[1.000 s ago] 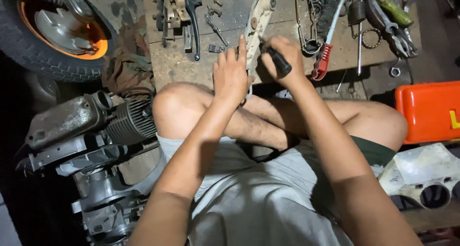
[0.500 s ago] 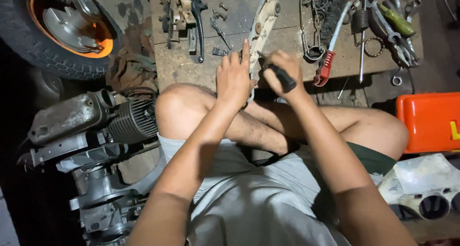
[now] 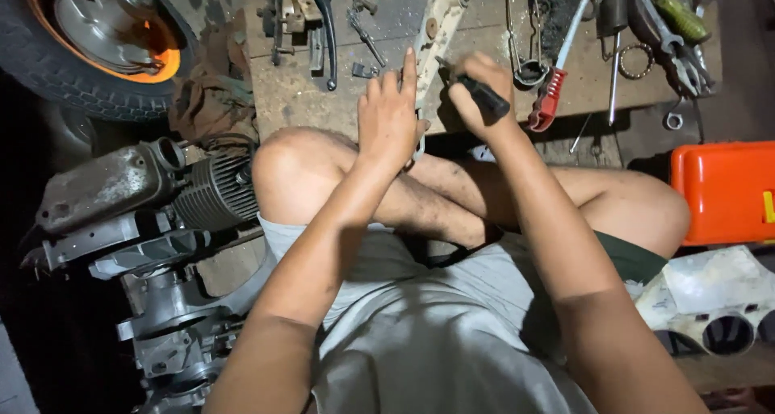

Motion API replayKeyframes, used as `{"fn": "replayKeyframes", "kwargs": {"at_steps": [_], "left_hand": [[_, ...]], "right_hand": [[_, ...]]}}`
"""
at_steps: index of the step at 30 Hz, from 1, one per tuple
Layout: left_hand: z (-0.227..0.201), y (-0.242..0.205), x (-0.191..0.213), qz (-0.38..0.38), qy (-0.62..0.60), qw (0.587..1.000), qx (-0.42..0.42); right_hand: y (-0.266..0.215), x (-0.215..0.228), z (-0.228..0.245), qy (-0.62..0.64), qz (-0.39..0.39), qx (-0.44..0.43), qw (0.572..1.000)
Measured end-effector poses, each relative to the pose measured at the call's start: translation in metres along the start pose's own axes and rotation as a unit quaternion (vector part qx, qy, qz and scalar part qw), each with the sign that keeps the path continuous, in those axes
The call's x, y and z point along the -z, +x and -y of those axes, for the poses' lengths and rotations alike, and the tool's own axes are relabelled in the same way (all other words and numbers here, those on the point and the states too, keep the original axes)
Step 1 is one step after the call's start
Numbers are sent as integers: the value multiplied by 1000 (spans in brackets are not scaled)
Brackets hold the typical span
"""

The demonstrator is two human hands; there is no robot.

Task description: The person handles a blue plastic cover and a white metal part, placing them on a workbench. They then use a wire brush to scrub the surface of the metal part, followed by using a screwdriver to scrape and clean specific areas of the component.

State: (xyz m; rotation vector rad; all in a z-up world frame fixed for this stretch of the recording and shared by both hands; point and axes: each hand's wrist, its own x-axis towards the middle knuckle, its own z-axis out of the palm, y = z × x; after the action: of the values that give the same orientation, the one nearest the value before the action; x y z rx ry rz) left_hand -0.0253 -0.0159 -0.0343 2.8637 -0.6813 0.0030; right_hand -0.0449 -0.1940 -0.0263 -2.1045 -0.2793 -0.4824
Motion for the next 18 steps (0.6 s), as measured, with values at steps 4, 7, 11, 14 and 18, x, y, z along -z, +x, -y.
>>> {"fn": "replayKeyframes", "kwargs": {"at_steps": [4, 7, 11, 14, 18], "left_hand": [[0, 1, -1, -3, -4, 1000, 8], [-1, 0, 1, 10, -8, 1000, 7], [-2, 0, 4, 19, -5, 1000, 5], [0, 6, 8, 49, -23, 998, 14], [2, 1, 3, 26, -20, 999, 4]], "right_hand": [[-2, 4, 9, 7, 20, -4, 1000], [-17, -5, -14, -6, 37, -18, 999], [-11, 1, -3, 78, 22, -39, 996], [-16, -6, -3, -14, -3, -11, 1000], [-17, -1, 11, 48, 11, -86, 995]]}}
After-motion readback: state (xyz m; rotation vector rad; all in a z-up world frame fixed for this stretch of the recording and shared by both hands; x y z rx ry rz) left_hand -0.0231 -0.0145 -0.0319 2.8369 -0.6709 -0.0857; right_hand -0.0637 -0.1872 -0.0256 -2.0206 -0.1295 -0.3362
